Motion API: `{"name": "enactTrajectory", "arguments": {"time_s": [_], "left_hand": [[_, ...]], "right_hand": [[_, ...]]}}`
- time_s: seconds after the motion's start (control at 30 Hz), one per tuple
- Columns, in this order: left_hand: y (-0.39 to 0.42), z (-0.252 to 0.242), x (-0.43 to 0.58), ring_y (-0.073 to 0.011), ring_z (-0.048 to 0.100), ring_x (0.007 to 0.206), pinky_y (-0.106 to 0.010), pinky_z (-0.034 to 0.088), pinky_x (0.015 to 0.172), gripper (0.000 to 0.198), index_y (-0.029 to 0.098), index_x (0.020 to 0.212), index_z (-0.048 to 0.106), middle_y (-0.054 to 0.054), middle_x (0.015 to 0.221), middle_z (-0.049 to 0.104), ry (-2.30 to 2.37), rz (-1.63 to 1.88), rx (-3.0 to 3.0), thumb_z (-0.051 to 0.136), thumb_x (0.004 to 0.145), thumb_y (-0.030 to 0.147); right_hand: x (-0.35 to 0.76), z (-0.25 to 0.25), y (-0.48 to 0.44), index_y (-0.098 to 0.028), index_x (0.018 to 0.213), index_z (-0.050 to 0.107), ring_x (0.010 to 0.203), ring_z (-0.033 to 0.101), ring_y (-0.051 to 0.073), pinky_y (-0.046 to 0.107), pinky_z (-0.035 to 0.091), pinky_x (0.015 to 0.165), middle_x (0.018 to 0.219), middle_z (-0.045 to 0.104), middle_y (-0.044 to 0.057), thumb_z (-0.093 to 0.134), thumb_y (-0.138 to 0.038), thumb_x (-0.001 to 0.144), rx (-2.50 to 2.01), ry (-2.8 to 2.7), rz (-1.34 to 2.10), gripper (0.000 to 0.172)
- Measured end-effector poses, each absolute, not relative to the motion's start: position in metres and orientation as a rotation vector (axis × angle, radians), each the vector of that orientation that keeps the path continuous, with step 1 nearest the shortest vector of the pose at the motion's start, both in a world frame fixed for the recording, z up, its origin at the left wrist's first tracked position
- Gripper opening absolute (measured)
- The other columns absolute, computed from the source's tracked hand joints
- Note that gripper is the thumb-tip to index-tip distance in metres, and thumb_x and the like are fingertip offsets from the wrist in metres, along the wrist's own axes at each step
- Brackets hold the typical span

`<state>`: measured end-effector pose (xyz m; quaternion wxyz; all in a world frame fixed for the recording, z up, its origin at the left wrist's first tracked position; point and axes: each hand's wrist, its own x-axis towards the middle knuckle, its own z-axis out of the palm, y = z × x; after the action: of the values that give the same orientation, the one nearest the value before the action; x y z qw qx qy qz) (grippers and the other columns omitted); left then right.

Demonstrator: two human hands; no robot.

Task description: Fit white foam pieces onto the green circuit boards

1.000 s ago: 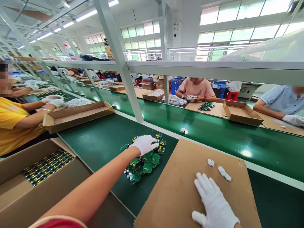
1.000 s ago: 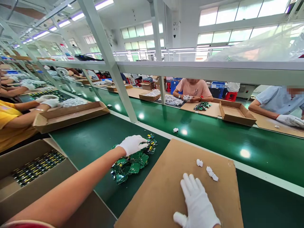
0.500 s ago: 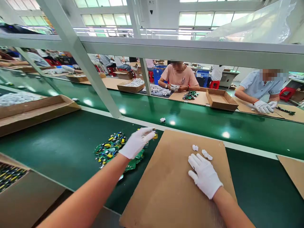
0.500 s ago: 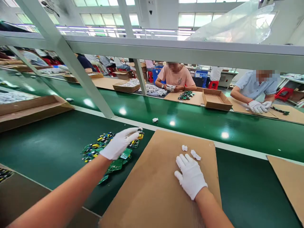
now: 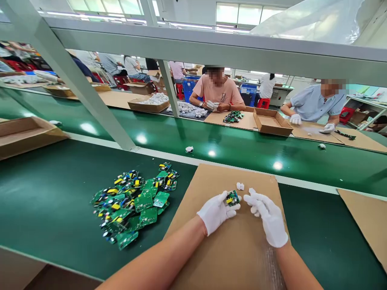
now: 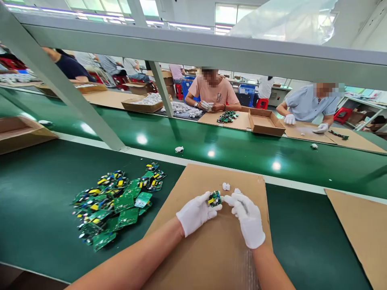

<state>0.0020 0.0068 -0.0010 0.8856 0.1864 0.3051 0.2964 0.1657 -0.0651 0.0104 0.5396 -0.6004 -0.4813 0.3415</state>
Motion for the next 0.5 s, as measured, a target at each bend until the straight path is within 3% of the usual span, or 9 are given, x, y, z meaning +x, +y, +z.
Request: {"name": "enactTrajectory", "arguments": {"time_s": [0.1, 0.3, 0.5], "left_hand": [[0.004, 0.0, 0.001, -0.0145, 0.063, 0.074, -0.022, 0.044, 0.059, 0.03, 0.017, 0.097, 0.059, -0.008, 0.095, 0.064, 0.594, 0.572, 0.502, 0.064, 0.075, 0.036], [0.001, 0.001, 0.0, -0.0197, 0.061, 0.089, -0.025, 0.045, 0.067, 0.046, 0.02, 0.107, 0.059, -0.009, 0.104, 0.062, 0.58, 0.566, 0.842, 0.073, 0.065, 0.031], [0.0, -0.009, 0.003, -0.0175, 0.058, 0.08, -0.027, 0.043, 0.063, 0.054, 0.016, 0.116, 0.056, -0.01, 0.102, 0.063, 0.638, 0.713, 1.054, 0.071, 0.066, 0.033]], "right_hand": [[0.157, 0.006, -0.068, -0.021, 0.101, 0.06, 0.087, 0.064, 0.02, 0.031, 0.053, 0.068, 0.095, 0.071, 0.007, 0.054, -0.031, 0.081, -1.419, -1.312, 0.751, 0.024], [0.155, -0.002, -0.068, -0.022, 0.094, 0.063, 0.06, 0.062, 0.015, 0.028, 0.051, 0.054, 0.085, 0.071, 0.005, 0.054, -0.029, 0.081, -1.601, -1.522, 0.354, 0.017], [0.16, -0.004, -0.068, -0.022, 0.096, 0.062, 0.062, 0.062, 0.015, 0.027, 0.048, 0.057, 0.078, 0.069, 0.004, 0.054, -0.024, 0.082, -1.56, -1.675, 0.017, 0.016]]}}
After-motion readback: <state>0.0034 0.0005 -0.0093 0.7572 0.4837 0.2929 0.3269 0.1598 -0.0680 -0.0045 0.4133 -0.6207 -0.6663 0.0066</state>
